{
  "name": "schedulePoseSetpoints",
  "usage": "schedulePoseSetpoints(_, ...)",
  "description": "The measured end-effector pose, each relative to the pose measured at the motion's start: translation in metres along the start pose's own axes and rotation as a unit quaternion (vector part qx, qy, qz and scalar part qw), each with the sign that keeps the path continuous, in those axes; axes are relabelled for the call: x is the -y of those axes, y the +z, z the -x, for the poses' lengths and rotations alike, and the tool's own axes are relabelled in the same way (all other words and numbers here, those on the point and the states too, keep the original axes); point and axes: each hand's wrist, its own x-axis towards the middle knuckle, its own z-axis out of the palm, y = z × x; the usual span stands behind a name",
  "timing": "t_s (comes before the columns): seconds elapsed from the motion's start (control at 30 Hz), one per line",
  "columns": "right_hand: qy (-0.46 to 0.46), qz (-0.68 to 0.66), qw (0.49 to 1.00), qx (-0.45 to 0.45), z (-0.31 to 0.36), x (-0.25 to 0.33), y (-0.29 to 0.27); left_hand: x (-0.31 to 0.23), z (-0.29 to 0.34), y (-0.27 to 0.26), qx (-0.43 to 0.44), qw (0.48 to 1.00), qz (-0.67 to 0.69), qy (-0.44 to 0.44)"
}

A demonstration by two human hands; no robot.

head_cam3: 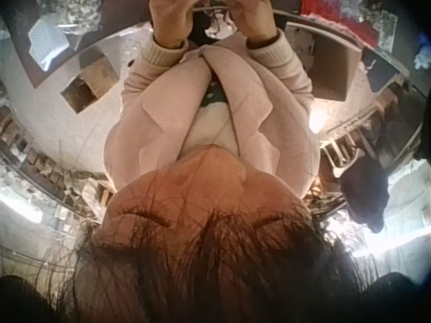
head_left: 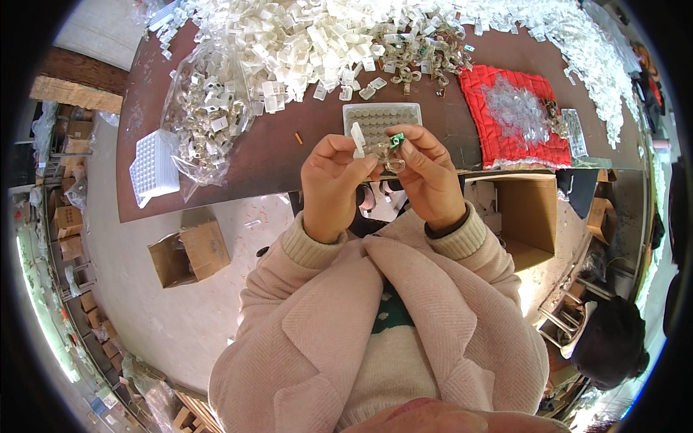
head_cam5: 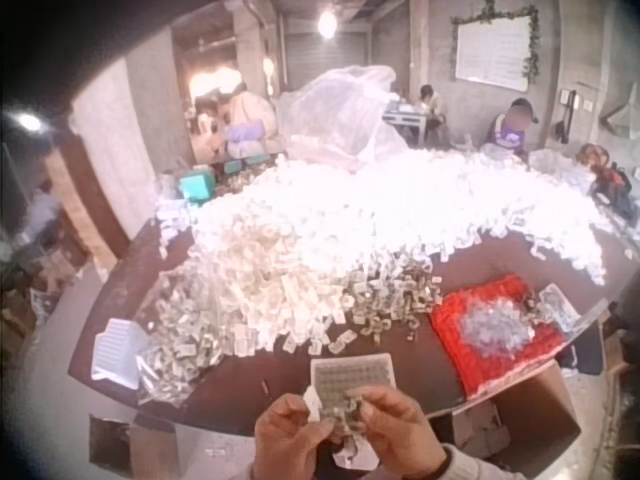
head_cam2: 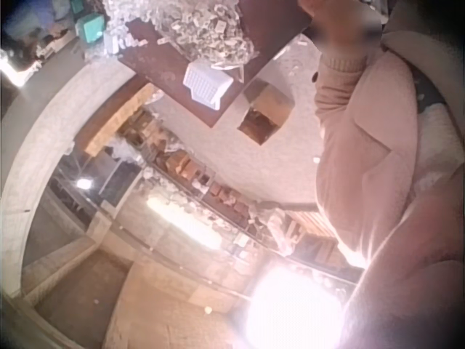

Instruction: The person assembles small LED light units by inserting a green LED into a white plastic housing and attaching a metal clip. They repeatedly test each unit by pressing a button to confirm it lights up, then place the finished units into a white tray on the table.

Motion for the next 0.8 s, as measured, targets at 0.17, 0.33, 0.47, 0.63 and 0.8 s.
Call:
schedulePoseSetpoints(0.17,-0.05,0.12,0.992,0.0,0.0,-0.001,-0.002,-0.004,-0.001,-0.002,-0.022,0.998,0.049,-0.017)
schedulePoseSetpoints(0.33,-0.042,0.072,0.996,0.02,0.0,-0.003,-0.003,-0.003,-0.001,-0.003,-0.008,1.0,0.01,0.025)
schedulePoseSetpoints(0.47,-0.085,0.08,0.993,0.024,-0.001,0.001,-0.001,0.0,0.0,-0.005,-0.006,0.998,-0.041,-0.045)
schedulePoseSetpoints(0.63,-0.346,0.529,0.772,0.062,-0.008,0.021,-0.005,-0.007,0.001,-0.008,0.025,0.999,-0.011,0.021)
schedulePoseSetpoints(0.8,-0.419,0.638,0.635,0.118,-0.01,0.025,-0.004,-0.012,0.001,-0.01,0.058,0.994,0.023,-0.093)
